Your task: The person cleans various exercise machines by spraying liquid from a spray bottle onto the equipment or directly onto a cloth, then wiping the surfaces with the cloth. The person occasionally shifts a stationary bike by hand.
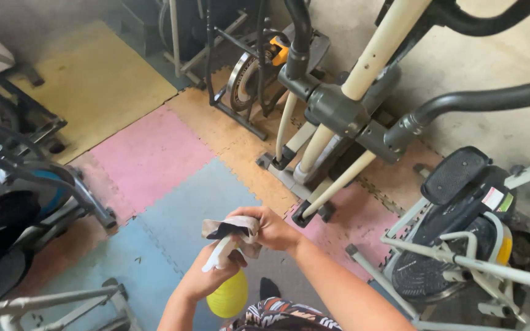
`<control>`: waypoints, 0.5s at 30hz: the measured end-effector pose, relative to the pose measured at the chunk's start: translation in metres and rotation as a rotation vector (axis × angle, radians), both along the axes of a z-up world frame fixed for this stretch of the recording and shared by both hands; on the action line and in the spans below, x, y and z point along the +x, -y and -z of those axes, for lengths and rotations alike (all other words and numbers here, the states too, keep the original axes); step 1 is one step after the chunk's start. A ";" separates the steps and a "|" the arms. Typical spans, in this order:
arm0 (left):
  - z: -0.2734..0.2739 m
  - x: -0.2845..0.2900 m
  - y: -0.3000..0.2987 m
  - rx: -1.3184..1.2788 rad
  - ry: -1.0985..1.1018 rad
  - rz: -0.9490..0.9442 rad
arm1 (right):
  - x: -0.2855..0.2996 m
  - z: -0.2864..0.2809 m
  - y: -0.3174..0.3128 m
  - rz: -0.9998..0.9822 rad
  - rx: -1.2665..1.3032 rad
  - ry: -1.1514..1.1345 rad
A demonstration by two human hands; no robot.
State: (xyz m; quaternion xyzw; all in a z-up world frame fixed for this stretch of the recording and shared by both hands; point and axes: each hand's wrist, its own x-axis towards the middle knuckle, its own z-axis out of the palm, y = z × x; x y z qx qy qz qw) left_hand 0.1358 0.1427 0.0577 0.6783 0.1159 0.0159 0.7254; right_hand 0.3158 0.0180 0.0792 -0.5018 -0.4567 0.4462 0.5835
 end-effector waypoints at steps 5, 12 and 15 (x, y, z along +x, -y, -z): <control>0.000 0.059 -0.032 0.278 0.015 -0.008 | 0.043 -0.002 -0.026 0.079 0.001 0.037; 0.040 0.120 -0.101 0.295 0.087 0.193 | 0.073 0.020 -0.056 0.413 -0.115 0.031; 0.039 0.136 -0.135 0.243 0.032 0.356 | 0.064 0.040 -0.069 0.579 -0.200 -0.181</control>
